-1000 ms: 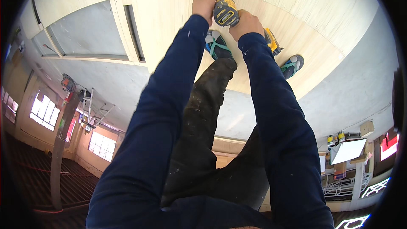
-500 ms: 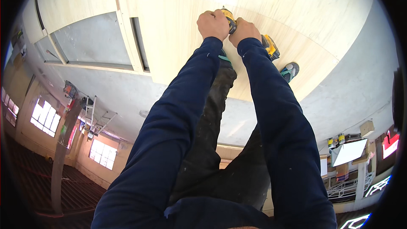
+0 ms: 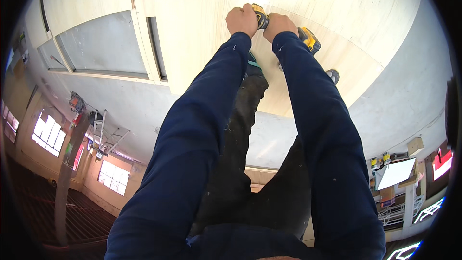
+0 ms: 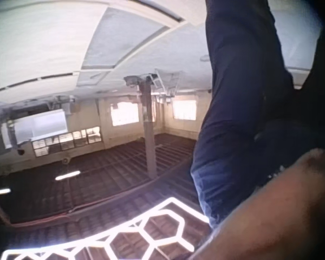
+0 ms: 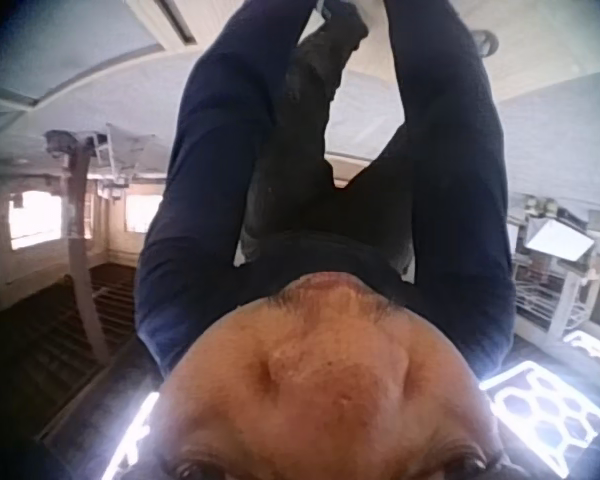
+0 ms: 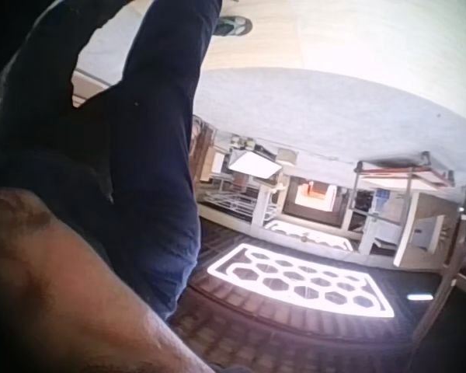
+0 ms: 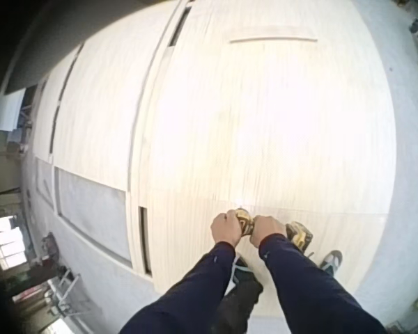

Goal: Measure and secure plywood panels to a wooden frame using a tape measure and power drill.

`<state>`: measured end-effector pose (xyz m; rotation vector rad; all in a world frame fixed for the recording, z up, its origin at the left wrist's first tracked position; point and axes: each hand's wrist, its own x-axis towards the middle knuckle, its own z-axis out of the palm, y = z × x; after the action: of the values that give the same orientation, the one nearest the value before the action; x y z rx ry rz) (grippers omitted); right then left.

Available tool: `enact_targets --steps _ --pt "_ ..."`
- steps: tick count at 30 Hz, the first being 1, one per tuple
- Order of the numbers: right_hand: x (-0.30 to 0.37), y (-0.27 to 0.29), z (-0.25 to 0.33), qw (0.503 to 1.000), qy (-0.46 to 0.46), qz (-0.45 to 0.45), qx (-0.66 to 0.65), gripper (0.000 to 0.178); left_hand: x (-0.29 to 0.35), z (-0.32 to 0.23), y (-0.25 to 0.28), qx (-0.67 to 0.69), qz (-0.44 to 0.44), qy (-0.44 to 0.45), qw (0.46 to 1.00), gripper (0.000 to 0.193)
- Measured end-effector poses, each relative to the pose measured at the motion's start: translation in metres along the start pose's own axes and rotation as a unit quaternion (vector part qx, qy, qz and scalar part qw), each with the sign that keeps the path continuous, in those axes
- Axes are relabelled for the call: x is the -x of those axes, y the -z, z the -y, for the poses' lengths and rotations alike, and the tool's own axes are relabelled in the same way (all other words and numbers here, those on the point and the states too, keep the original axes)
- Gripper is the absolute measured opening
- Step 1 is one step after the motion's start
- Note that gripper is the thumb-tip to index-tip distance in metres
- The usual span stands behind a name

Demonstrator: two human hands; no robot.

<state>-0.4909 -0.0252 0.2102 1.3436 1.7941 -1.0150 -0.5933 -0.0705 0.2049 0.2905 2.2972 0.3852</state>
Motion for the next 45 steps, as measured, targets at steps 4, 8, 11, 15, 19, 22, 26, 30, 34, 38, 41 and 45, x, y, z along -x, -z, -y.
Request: enact_targets --steps 4,8,11,15,19,22,26,30,34,38,41,45 --pt "0.038 -0.029 0.017 0.993 0.091 -0.058 -0.048 0.022 0.007 0.107 0.041 0.054 -0.007 -0.271 0.961 0.022" --pt "0.101 -0.057 -0.038 0.990 0.110 -0.065 -0.066 0.025 0.091 0.125 0.064 0.267 0.268 0.086 0.922 0.025" --pt "0.135 -0.081 -0.084 0.989 0.126 -0.049 -0.064 0.025 0.130 0.124 0.083 0.263 0.295 0.112 0.912 0.018" --pt "0.187 -0.083 -0.137 0.988 0.124 -0.008 -0.095 0.029 0.161 0.115 0.089 0.251 0.316 0.128 0.906 0.018" --pt "0.227 -0.075 -0.183 0.987 0.105 -0.014 -0.118 0.033 0.184 0.113 0.084 0.259 0.310 0.060 0.913 0.010" --pt "0.254 -0.068 -0.214 0.983 0.102 -0.040 -0.150 0.034 0.207 0.115 0.072 0.408 0.287 0.107 0.860 0.015" --pt "0.290 -0.051 -0.251 0.973 0.103 -0.085 -0.187 0.039 0.244 0.117 0.039 0.610 0.255 0.174 0.730 0.013" --pt "0.339 -0.033 -0.271 0.945 0.141 -0.099 -0.279 0.043 0.290 0.110 0.004 0.542 0.276 0.209 0.765 0.011" --pt "0.383 -0.045 -0.292 0.918 0.185 -0.148 -0.317 0.047 0.332 0.105 -0.028 0.499 0.308 0.178 0.790 0.007" --pt "0.418 -0.058 -0.302 0.901 0.212 -0.152 -0.346 0.047 0.361 0.105 -0.048 0.567 0.343 0.194 0.723 0.018" --pt "0.434 -0.073 -0.306 0.895 0.224 -0.189 -0.336 0.046 0.378 0.097 -0.055 0.585 0.360 0.173 0.706 0.023" --pt "0.453 -0.101 -0.318 0.896 0.238 -0.200 -0.318 0.044 0.402 0.115 -0.057 0.608 0.359 0.149 0.692 0.023"
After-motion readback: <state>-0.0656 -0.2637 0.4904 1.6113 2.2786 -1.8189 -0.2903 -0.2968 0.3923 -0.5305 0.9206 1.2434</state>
